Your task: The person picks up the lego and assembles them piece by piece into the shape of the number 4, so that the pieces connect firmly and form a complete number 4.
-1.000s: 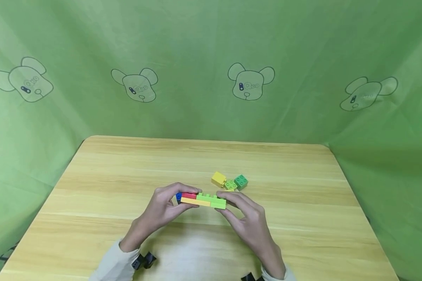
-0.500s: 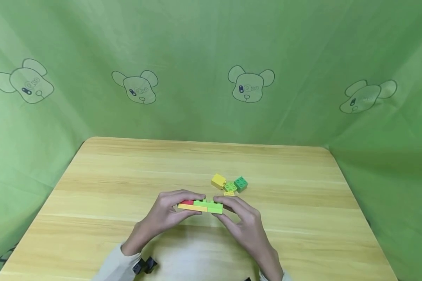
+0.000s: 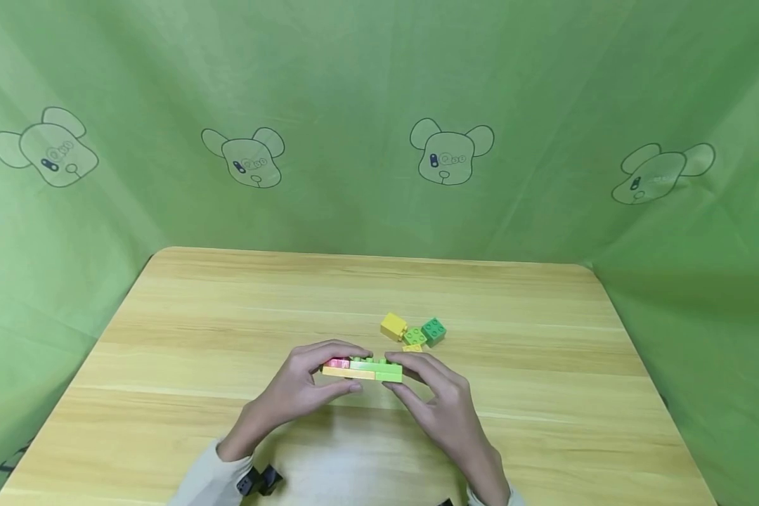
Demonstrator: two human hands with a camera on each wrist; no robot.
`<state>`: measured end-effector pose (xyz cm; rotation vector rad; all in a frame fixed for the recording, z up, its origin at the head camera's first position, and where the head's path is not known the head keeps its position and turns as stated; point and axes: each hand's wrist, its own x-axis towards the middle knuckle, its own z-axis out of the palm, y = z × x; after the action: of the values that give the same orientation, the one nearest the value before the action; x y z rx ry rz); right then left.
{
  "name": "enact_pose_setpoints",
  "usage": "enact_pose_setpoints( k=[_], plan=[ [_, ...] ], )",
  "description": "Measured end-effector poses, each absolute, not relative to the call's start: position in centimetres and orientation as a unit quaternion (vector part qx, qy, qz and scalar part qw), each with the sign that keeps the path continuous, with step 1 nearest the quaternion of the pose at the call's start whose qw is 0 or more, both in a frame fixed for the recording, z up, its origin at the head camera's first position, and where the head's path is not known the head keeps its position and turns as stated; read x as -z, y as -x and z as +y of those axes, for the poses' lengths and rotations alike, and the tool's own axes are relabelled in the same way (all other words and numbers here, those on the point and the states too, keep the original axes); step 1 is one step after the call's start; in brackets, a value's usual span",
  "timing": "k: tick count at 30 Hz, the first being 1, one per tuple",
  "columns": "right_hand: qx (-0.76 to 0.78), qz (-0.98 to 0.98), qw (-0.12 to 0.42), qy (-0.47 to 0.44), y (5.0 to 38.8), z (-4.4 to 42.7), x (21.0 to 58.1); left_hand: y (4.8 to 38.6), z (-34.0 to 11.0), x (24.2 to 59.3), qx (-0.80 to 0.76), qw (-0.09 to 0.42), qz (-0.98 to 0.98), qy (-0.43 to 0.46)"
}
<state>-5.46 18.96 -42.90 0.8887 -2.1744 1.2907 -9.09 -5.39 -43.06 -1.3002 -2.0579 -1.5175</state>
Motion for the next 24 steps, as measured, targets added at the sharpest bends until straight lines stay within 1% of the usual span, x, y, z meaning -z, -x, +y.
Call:
enact_pose_setpoints(
  k=[6, 10, 17, 24],
  plan=[
    [-0.483, -0.786, 0.215, -0.32, 5.6, 19.1, 42.9, 8.9, -5.5, 43.0, 0.542, 0.127, -0.719, 0.415],
    [-0.487, -0.785, 0.224, -0.311, 5.8, 19.4, 42.8, 8.9, -5.7, 43.1, 0.568, 0.116, -0.716, 0.389],
    [-0.478, -0.789, 0.234, -0.307, 6.0, 19.9, 43.1, 9.1, -6.0, 43.1, 0.583, 0.129, -0.709, 0.375],
    [-0.447, -0.826, 0.213, -0.27, 6.2, 20.5, 43.7, 9.0, -6.2, 43.1, 0.605, 0.1, -0.711, 0.344]
  ],
)
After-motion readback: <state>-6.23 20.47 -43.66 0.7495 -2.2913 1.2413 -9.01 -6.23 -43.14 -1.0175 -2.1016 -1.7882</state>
